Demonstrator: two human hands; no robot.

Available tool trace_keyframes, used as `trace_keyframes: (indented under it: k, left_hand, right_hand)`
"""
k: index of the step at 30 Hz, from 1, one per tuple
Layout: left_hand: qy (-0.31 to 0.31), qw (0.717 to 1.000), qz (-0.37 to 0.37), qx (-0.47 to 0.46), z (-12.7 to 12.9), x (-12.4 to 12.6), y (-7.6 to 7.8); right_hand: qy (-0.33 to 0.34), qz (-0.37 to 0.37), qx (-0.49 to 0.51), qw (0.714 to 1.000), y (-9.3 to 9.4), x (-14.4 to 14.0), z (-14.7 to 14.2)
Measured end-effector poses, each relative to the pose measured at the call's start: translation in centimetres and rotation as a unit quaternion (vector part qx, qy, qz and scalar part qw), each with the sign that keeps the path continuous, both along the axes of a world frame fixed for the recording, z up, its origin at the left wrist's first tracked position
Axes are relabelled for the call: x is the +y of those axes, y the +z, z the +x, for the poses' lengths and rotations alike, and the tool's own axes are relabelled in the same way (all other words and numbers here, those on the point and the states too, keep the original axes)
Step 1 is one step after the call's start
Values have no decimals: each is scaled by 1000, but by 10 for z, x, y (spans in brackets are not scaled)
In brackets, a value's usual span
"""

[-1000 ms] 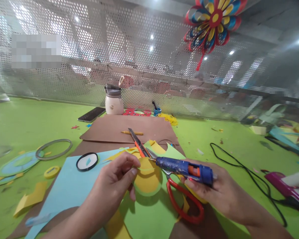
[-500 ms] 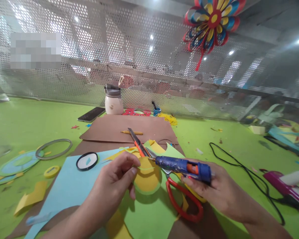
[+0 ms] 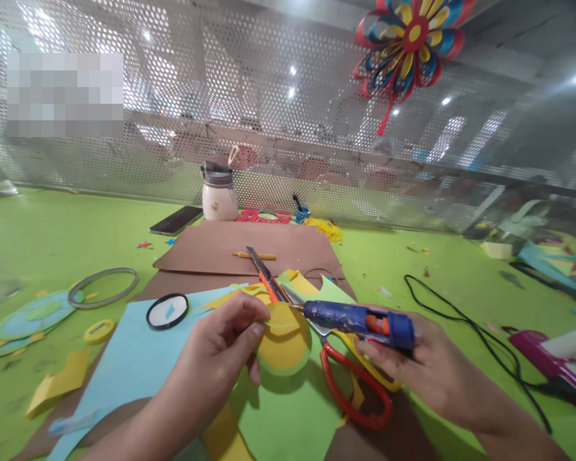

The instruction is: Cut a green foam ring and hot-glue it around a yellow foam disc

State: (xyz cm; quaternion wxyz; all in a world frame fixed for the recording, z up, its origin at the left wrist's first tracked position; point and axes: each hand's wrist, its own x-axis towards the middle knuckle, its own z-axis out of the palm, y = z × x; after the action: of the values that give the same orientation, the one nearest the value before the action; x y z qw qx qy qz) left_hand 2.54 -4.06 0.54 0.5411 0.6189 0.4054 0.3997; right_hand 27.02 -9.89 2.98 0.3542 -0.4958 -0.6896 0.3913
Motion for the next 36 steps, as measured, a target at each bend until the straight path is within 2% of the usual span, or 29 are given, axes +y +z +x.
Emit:
trace_keyframes:
  k: [6, 13, 29, 36]
  left_hand:
    - [-2, 1000, -7, -4, 2, -2, 0]
    - [0, 1000, -3, -10, 2, -1, 0]
    - [43, 999, 1, -12, 2, 0, 9]
    - [39, 999, 8, -18, 0, 1, 9]
  right_hand:
    - [-12, -14, -2, 1000, 1, 0, -3]
    - [12, -16, 18, 1000, 5, 0, -3]
    - [-32, -28, 33, 999, 3, -1, -1]
    - [-18, -27, 33, 999, 11, -3, -3]
